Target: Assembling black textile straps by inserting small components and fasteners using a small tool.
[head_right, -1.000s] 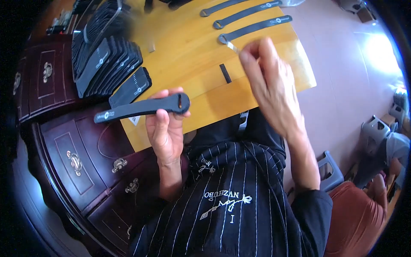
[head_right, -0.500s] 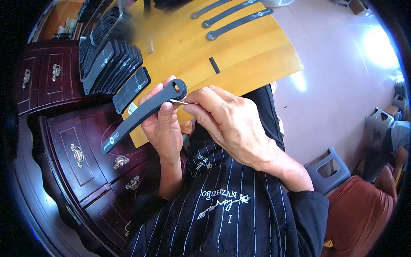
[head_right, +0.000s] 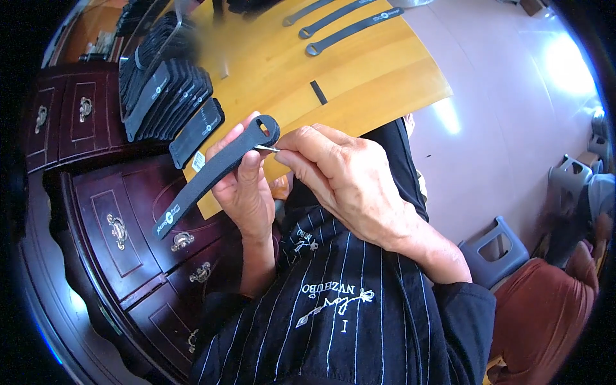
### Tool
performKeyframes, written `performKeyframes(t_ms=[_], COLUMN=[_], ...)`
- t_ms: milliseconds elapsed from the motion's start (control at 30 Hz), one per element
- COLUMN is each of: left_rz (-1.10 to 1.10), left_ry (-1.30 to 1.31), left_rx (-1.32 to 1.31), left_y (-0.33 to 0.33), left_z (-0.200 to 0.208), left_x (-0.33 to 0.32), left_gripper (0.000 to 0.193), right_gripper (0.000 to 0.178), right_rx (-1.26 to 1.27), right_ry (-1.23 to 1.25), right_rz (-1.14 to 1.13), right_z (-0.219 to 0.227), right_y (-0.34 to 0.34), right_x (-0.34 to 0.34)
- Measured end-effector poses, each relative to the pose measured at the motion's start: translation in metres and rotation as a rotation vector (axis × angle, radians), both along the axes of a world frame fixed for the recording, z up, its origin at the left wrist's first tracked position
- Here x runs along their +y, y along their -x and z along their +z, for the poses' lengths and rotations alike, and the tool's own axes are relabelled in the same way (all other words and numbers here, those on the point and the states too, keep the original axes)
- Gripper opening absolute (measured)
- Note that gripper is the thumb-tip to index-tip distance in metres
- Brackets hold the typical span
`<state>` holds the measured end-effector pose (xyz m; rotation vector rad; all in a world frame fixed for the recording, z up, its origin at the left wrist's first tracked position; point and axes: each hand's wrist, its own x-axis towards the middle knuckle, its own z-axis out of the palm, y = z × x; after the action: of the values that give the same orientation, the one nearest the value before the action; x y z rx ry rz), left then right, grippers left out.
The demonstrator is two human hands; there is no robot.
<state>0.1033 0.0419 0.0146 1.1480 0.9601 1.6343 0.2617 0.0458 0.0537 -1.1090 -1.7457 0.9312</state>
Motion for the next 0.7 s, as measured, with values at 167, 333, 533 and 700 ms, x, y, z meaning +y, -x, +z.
performKeyframes(t_ms=[167,333,533,700], left_rz=[0.053,0.151,0.224,0.337], left_ry=[-0.103,-0.338,-0.390,-0.568], left_rx=[0.141,0.400,0.654,0.969], left_y=[0.000,-0.004,0.006,0.006], left_z=[0.000,-0.006,-0.006,0.000], left_x=[0.002,0.008,0.009,0.016], left_gripper=[0.033,0.033,0.034,0.031], right_gripper=[0.012,0.011,0.013,0.016], right_rx=[0.234,0.271,-0.131,0.562], right_ry=[0.157,0.298,-0.100,0.490], right_rz=[-0.005,-0.012,-0.150,0.035], right_z=[-0.002,-0.005,-0.002,-0.016], right_y=[0.003,0.001,0.008,0.012], right_x=[-0.001,-0.002,0.001,0.005])
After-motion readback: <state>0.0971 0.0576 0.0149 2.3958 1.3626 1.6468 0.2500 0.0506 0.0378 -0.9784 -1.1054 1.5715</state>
